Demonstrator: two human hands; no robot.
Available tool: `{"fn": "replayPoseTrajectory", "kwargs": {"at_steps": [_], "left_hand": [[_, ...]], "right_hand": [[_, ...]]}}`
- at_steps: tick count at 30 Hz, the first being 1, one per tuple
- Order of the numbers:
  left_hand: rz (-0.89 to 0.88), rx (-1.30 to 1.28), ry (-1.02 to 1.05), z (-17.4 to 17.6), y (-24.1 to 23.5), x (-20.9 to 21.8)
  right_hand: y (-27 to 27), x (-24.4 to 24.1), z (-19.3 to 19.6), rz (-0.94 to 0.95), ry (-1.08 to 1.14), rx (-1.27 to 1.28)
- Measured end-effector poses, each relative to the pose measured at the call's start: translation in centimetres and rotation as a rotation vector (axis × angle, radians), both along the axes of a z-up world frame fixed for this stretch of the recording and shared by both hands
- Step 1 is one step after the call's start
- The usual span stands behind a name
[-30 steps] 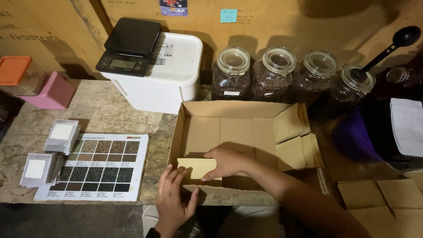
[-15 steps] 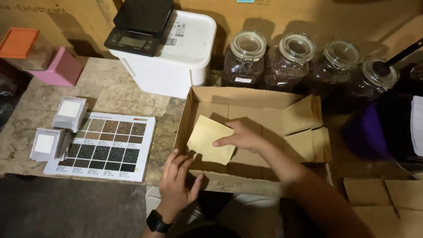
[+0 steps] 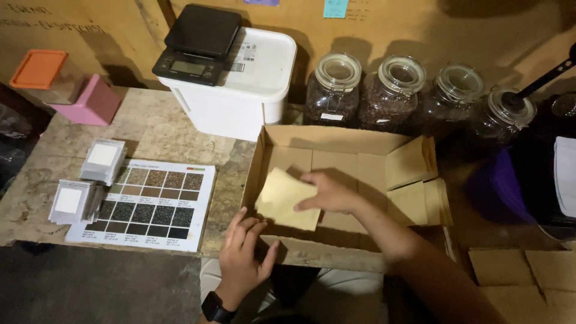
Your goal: The person repeatedly picks small paper pouches from a table and places them into a cardboard box. They arrange the pouches in rows and adjust their positions to fit neatly inside the box.
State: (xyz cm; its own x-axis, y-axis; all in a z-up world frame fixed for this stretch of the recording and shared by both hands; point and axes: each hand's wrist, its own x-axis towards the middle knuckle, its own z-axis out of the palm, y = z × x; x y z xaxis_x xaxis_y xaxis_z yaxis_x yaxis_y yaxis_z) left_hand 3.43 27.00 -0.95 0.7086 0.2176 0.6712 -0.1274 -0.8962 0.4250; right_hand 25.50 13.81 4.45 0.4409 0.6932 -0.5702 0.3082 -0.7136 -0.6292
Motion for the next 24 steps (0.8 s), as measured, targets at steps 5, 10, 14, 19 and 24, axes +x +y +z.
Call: {"fn": "replayPoseTrajectory", "kwargs": {"at_steps": [5, 10, 14, 19, 24], "left_hand": [[0.085, -0.032, -0.044, 1.6, -0.2, 0.4], [0.029, -0.245, 0.052, 4.3, 0.5, 2.2], [-0.154, -0.661, 0.144, 7.3, -0.2, 4.0], [-0.244, -1.027, 0.316, 6.3, 0.3, 6.3], [-0.193, -1.092, 0.332, 6.8, 1.2, 7.0]], "right_hand": [[-0.5, 0.7, 3.5, -0.654, 0.221, 0.384], [-1.6, 2.6, -3.0, -0.594, 0.498, 0.678], [-2.1, 2.5, -4.9, -0.424, 0.561, 0.833], [-2.0, 2.3, -6.1, -0.499, 0.635, 0.944], [-1.7, 1.8, -4.9, -0.594, 0.599, 0.899]]}}
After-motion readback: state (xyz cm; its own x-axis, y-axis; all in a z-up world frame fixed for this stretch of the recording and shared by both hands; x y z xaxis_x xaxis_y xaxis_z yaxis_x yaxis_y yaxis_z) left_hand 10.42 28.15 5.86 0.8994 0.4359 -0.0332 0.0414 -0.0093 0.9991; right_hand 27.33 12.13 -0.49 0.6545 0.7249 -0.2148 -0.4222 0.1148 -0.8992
